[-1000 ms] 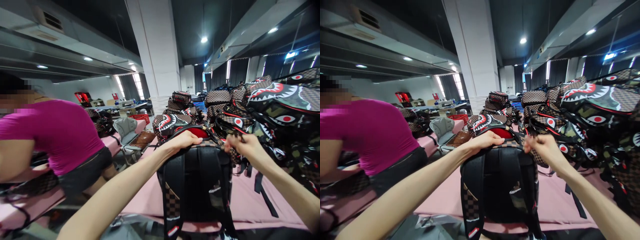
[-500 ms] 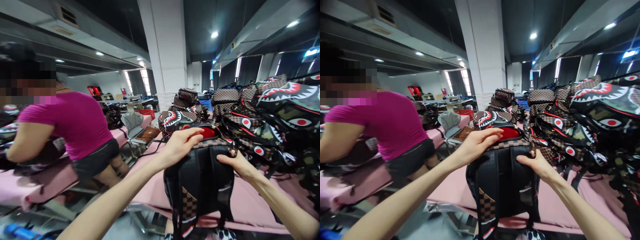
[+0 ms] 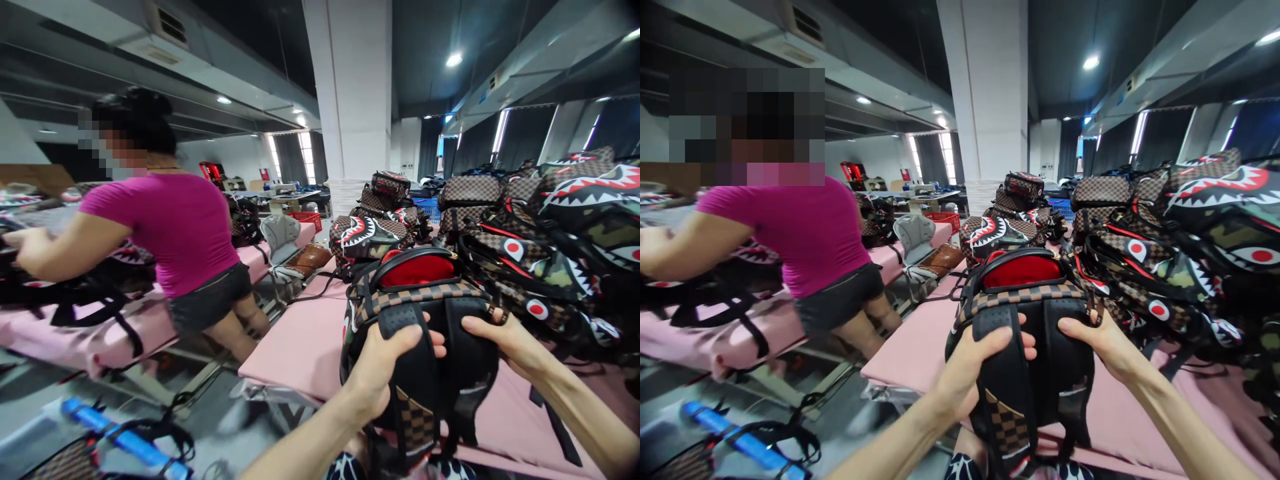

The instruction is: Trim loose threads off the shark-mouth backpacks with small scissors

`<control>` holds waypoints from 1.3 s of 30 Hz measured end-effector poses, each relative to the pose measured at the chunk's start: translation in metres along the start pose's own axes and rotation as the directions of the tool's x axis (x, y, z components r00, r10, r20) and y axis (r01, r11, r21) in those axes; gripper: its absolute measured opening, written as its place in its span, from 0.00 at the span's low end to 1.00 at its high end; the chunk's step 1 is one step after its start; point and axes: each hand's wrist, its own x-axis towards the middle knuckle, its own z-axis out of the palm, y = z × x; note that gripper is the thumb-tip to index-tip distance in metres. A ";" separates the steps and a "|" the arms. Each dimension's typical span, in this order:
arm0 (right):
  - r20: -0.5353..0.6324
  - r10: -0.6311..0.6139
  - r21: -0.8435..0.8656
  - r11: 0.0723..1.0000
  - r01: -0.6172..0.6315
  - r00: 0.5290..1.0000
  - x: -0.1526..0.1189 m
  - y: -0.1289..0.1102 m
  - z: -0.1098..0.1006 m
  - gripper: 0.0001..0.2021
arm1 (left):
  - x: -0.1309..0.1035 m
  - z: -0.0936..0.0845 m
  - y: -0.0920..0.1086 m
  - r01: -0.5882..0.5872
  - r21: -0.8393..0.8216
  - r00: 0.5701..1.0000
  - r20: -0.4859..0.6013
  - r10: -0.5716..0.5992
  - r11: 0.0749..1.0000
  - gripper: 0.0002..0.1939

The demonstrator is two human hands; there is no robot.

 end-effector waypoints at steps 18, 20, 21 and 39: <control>-0.099 -0.622 -0.989 0.145 -0.009 0.777 -0.019 -0.024 -0.025 0.25 | 0.026 -0.024 -0.006 -0.130 0.194 0.991 0.066 0.119 0.972 0.13; 0.049 -0.737 -0.999 -0.047 0.022 0.674 -0.020 -0.036 -0.014 0.27 | 0.027 -0.028 -0.002 -0.085 0.187 0.992 0.111 0.065 0.979 0.14; 0.162 -0.742 -0.987 -0.107 0.124 0.650 -0.018 -0.041 -0.006 0.25 | 0.027 -0.029 0.001 -0.061 0.189 0.991 0.131 0.036 0.980 0.14; 0.751 -0.639 -0.630 -0.617 0.471 0.166 0.024 -0.056 0.028 0.12 | 0.036 -0.032 0.015 -0.060 0.264 0.979 0.205 0.005 0.963 0.06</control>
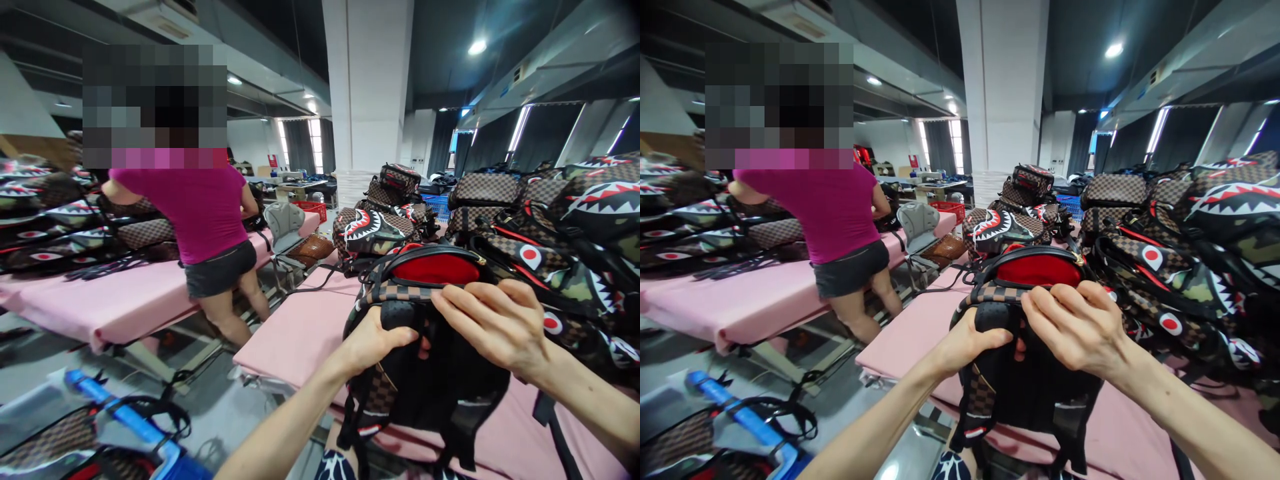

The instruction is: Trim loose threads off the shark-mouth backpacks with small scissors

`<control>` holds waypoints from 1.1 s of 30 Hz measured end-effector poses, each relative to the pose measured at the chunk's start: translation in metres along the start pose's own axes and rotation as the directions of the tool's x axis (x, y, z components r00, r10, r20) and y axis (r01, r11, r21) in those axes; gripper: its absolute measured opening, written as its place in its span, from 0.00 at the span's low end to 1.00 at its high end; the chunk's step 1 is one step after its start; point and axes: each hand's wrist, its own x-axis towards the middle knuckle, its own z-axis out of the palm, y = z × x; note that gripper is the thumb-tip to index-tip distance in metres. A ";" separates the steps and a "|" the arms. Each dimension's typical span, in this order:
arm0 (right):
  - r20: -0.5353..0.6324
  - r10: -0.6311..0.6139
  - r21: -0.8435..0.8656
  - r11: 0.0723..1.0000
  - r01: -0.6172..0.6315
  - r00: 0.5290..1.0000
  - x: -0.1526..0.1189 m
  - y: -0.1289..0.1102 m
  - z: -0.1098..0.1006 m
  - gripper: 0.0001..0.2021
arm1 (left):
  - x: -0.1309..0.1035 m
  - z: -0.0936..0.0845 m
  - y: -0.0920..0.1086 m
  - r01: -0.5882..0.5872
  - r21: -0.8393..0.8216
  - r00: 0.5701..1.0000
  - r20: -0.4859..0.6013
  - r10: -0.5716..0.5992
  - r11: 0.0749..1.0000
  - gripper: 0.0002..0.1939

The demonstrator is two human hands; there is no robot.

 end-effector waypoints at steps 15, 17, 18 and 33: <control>0.141 -0.039 0.070 0.997 0.029 0.989 0.012 0.018 -0.002 0.13 | 0.001 -0.003 -0.001 -0.009 0.009 1.000 0.021 0.009 1.000 0.06; 0.118 -0.111 0.059 0.993 0.104 0.987 0.017 0.020 -0.004 0.14 | 0.001 -0.003 0.000 -0.042 0.017 0.998 0.050 0.041 0.999 0.06; 0.116 -0.157 0.052 0.987 0.152 0.981 0.021 0.021 -0.006 0.13 | 0.001 -0.003 0.000 -0.058 0.016 0.996 0.064 0.057 0.998 0.05; 0.214 0.491 0.313 0.785 -0.536 0.844 -0.010 0.019 -0.019 0.12 | 0.001 -0.002 -0.013 -0.077 0.040 0.987 -0.135 0.081 0.996 0.09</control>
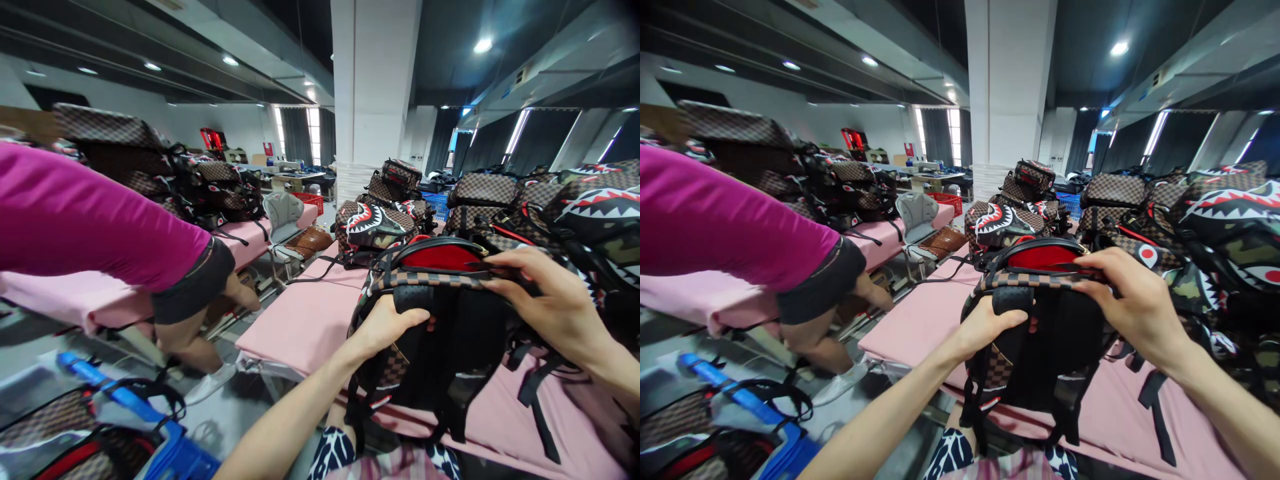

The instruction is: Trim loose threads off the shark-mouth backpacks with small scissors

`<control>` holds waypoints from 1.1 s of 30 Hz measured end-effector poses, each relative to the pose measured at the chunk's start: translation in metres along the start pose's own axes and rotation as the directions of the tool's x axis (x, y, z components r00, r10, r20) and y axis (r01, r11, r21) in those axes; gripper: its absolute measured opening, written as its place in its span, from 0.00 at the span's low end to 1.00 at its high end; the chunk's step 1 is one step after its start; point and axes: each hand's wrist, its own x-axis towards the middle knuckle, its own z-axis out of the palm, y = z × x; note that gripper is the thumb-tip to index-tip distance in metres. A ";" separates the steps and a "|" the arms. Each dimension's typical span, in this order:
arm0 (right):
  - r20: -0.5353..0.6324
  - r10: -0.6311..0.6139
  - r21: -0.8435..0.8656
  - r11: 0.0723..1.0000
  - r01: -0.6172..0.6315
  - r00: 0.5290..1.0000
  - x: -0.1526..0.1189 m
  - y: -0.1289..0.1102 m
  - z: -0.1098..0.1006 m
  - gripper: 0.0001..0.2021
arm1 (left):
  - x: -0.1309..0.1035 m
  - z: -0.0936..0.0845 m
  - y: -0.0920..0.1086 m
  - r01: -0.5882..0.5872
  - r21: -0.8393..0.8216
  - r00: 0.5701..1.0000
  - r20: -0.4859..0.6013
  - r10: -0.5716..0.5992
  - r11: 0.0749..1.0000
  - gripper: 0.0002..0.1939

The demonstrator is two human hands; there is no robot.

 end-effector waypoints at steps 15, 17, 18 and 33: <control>0.298 0.773 0.763 0.160 -0.626 0.560 -0.060 -0.056 -0.016 0.17 | -0.061 0.018 0.050 0.099 -0.265 0.978 0.205 -0.044 0.959 0.16; 0.167 0.824 0.787 0.219 -0.576 0.541 -0.042 -0.054 -0.025 0.13 | -0.050 0.020 0.073 0.035 -0.271 0.978 0.207 0.023 0.962 0.14; 0.082 0.853 0.786 0.262 -0.559 0.515 -0.031 -0.049 -0.023 0.11 | -0.036 0.019 0.079 0.001 -0.290 0.978 0.199 0.059 0.957 0.13; 0.588 0.803 0.517 -0.282 -0.808 0.096 -0.210 -0.011 0.218 0.20 | -0.006 -0.039 -0.208 0.530 -0.550 0.818 0.133 -0.559 0.645 0.23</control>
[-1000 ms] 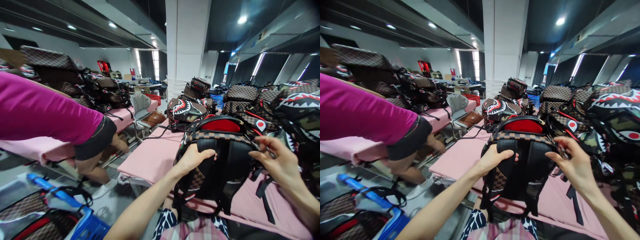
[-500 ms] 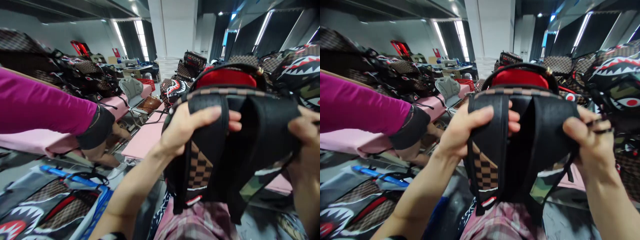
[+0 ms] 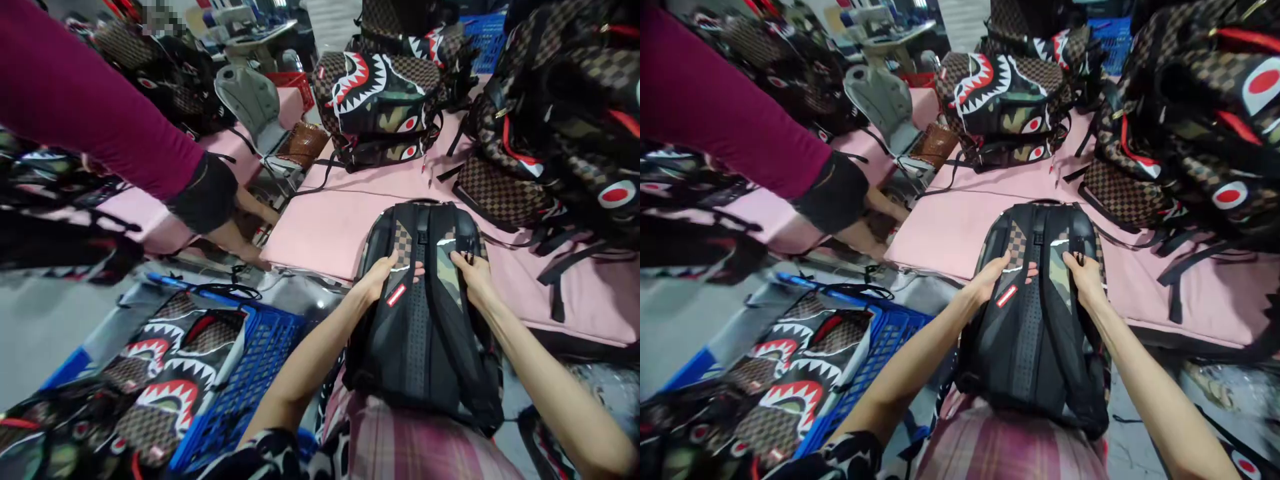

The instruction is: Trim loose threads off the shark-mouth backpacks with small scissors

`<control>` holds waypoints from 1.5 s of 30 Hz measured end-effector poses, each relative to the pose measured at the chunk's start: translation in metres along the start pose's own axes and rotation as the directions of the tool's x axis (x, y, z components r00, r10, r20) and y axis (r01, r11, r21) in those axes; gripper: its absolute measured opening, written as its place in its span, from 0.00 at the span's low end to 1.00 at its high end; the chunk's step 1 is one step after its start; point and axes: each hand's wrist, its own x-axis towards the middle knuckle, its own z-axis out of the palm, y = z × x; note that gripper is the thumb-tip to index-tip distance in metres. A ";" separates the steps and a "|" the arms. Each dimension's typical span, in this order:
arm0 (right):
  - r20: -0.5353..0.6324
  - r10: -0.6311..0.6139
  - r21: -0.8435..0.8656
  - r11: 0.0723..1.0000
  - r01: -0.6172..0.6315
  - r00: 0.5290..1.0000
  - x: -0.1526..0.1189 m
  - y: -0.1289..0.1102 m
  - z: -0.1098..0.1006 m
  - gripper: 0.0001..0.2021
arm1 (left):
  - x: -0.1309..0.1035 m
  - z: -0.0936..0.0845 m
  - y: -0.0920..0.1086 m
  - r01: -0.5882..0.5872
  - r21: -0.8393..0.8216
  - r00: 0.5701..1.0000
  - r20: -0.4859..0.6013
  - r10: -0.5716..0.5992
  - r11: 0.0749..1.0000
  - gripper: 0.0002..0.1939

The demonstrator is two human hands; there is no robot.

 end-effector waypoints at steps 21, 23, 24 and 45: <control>0.046 0.155 -0.068 0.986 -0.152 0.987 -0.097 0.021 -0.033 0.23 | -0.059 -0.002 -0.046 0.048 -0.038 0.995 -0.081 -0.051 0.998 0.35; 0.045 0.179 -0.048 0.983 -0.177 0.983 -0.104 0.023 -0.035 0.24 | -0.067 -0.003 -0.051 0.056 -0.055 0.995 -0.079 -0.060 0.997 0.35; 0.045 0.193 -0.040 0.981 -0.191 0.980 -0.107 0.024 -0.036 0.23 | -0.071 -0.004 -0.054 0.057 -0.061 0.995 -0.076 -0.062 0.996 0.35; 0.031 0.265 0.008 0.964 -0.265 0.964 -0.120 0.026 -0.042 0.24 | -0.092 -0.009 -0.067 0.114 -0.271 0.992 -0.014 -0.122 0.956 0.30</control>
